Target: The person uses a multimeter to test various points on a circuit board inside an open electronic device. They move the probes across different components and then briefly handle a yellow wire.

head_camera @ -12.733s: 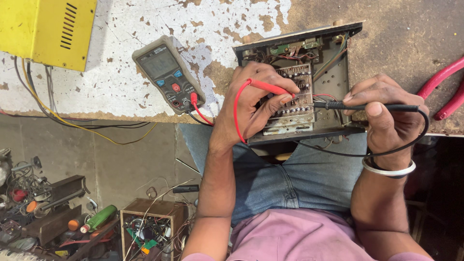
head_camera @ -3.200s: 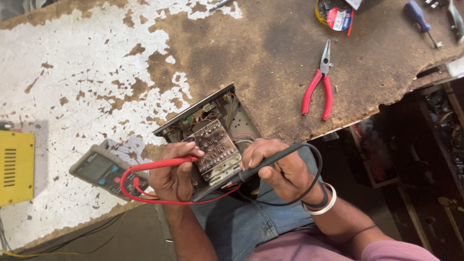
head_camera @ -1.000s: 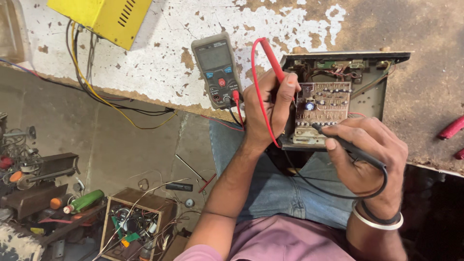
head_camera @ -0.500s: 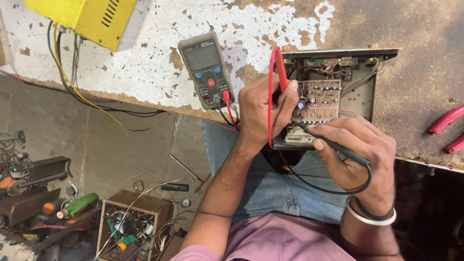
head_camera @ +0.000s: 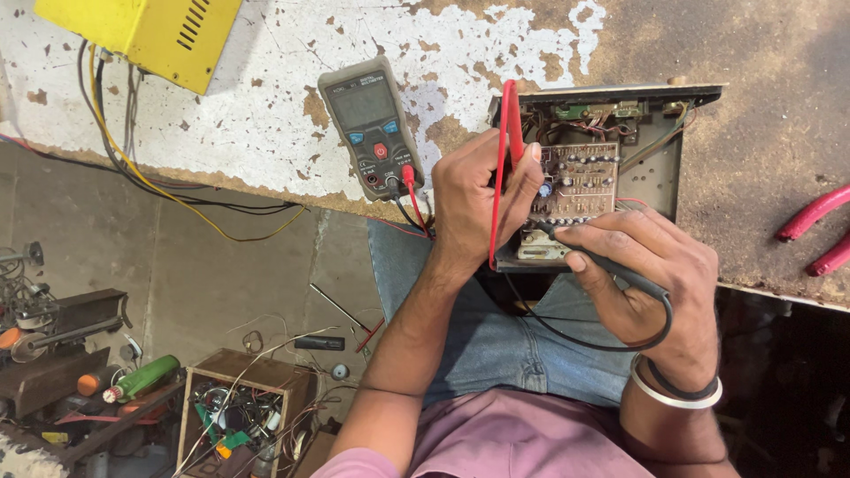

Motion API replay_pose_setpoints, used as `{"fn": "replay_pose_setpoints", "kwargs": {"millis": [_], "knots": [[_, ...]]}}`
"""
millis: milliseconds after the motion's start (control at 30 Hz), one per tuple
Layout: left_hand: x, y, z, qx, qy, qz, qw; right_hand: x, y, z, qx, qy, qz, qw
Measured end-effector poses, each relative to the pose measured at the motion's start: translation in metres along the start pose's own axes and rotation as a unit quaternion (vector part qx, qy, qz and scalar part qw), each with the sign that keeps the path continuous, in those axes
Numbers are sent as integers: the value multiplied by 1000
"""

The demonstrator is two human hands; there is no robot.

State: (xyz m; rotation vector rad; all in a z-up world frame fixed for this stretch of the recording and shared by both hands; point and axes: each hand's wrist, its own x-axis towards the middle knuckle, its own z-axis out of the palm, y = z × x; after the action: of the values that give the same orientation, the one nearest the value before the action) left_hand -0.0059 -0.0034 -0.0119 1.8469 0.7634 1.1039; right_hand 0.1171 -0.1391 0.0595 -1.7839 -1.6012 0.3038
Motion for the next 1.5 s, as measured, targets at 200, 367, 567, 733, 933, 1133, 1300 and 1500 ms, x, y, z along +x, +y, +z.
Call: {"fn": "replay_pose_setpoints", "kwargs": {"millis": [200, 367, 567, 733, 933, 1133, 1300, 1500], "knots": [[1, 3, -2, 17, -4, -7, 1000, 1, -2, 1, -6, 4, 6, 1000], [1, 4, -1, 21, -6, -8, 1000, 1, -2, 1, -6, 3, 6, 1000], [1, 5, -2, 22, -12, -7, 1000, 0, -2, 1, -11, 3, 6, 1000], [1, 5, 0, 34, -3, -7, 999, 0, -1, 1, -10, 7, 3, 1000], [1, 6, 2, 51, 1, -14, 999, 0, -1, 1, -11, 10, -5, 1000], [3, 5, 3, 56, 4, -7, 998, 1, -1, 0, -12, 9, -12, 1000], [3, 5, 3, 48, 1, -21, 999, 1, -1, 0, -6, 9, -9, 1000], [3, 4, 3, 41, 7, -19, 999, 0, 0, 1, -11, 5, -10, 1000]]}}
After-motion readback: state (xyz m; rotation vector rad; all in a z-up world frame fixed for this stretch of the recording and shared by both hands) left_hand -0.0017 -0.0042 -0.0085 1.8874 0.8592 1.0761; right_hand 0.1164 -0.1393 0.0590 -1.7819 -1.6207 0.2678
